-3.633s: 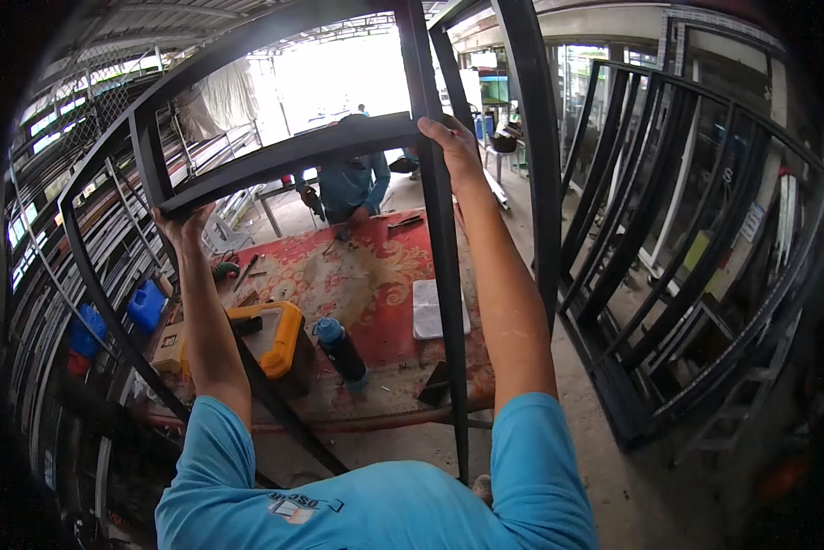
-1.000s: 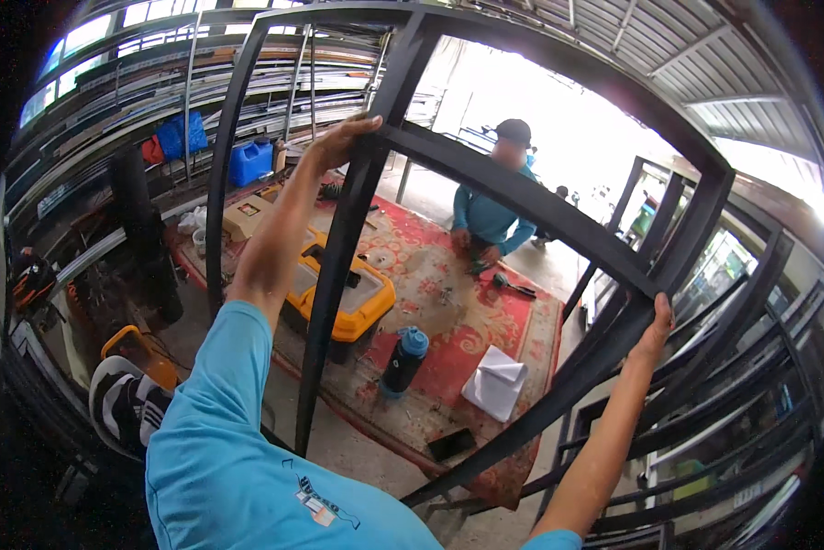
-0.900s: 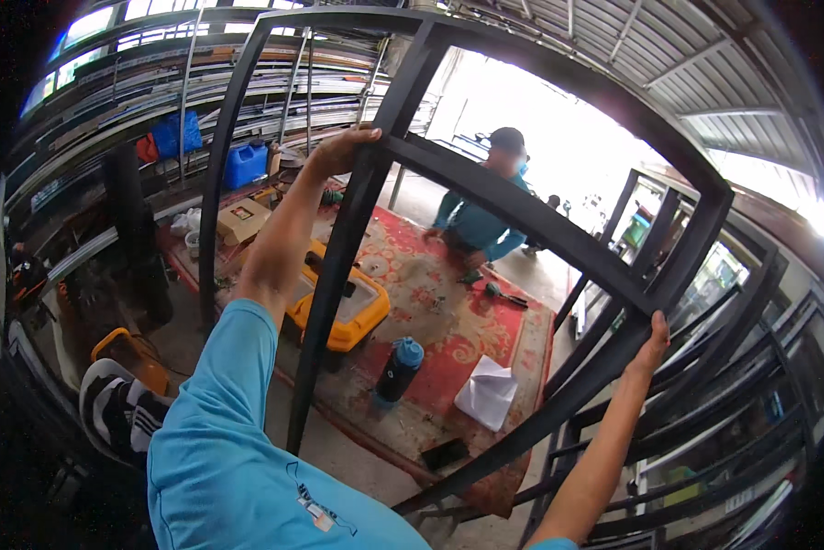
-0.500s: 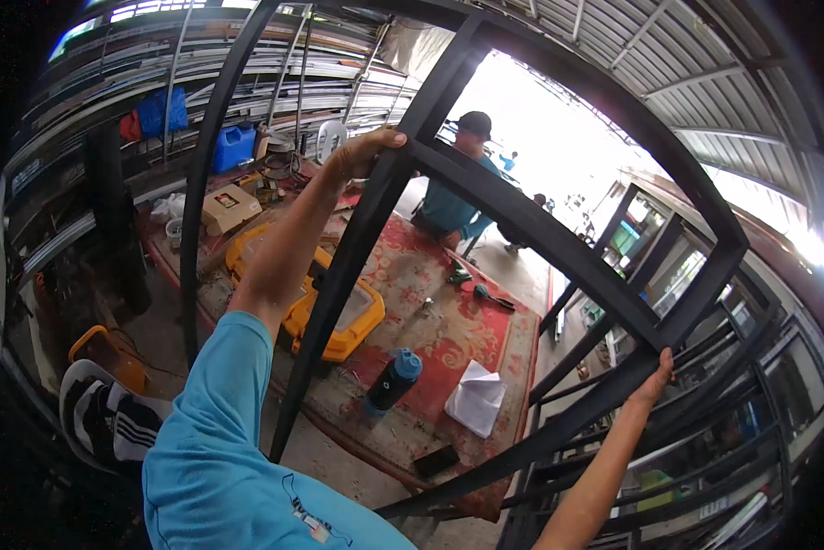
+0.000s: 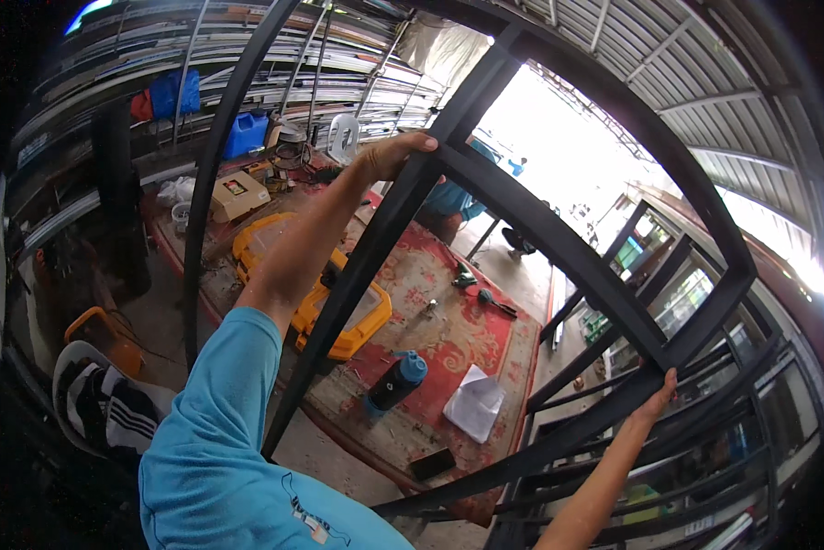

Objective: The person uses a miter saw to cut metal frame profiles to size. They measure the cut pieces with a tape measure and pencil, then fit them into a larger metal frame structure to check alignment. The process involves repeated cutting, measuring, and fitting of the metal components.

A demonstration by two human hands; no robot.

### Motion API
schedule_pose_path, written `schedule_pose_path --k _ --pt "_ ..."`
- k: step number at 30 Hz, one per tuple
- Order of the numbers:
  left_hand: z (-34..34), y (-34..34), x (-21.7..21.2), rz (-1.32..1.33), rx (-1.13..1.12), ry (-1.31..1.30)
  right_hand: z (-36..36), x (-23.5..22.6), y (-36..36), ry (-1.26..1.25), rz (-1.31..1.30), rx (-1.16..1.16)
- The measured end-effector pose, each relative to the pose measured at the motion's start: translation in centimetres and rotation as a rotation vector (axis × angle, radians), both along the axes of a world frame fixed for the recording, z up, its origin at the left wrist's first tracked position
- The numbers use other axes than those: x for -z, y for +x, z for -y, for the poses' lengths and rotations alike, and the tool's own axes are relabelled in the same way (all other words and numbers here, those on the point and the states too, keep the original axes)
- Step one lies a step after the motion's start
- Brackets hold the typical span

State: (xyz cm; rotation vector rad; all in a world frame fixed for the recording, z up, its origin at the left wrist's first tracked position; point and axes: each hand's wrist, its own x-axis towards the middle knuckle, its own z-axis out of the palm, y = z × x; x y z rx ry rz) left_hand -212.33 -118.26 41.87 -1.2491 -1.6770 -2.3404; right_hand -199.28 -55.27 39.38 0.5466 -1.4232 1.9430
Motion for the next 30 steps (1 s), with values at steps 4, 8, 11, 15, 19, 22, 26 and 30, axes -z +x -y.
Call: schedule_pose_path --k 4,8,11,15,19,22,26,30 --pt "0.0 -0.1 -0.2 -0.022 -0.006 -0.013 -0.9 0.0 -0.3 0.044 0.037 -0.001" --pt "0.2 -0.1 -0.4 -0.043 -0.013 -0.008 0.6 -0.9 1.0 0.022 0.135 0.163" --pt "-0.1 -1.1 -0.4 -0.034 -0.018 0.009 0.0 -0.6 1.3 0.066 0.111 0.123" --pt "-0.4 -0.9 0.2 -0.018 -0.034 0.045 -1.6 -0.6 0.4 0.11 0.076 0.087" --pt "-0.3 -0.7 0.4 -0.063 -0.07 0.074 -1.6 -0.5 0.0 0.092 0.037 0.051" --pt "-1.4 -1.0 0.2 -0.153 -0.13 0.102 -2.3 -0.4 1.1 0.033 0.036 0.058" --pt "-0.8 -1.5 1.1 -0.07 -0.153 0.044 -0.2 -0.5 0.9 -0.091 0.21 0.589" --pt "1.4 0.2 1.0 -0.206 -0.154 0.088 6.1 -1.9 1.5 -0.136 0.158 0.317"
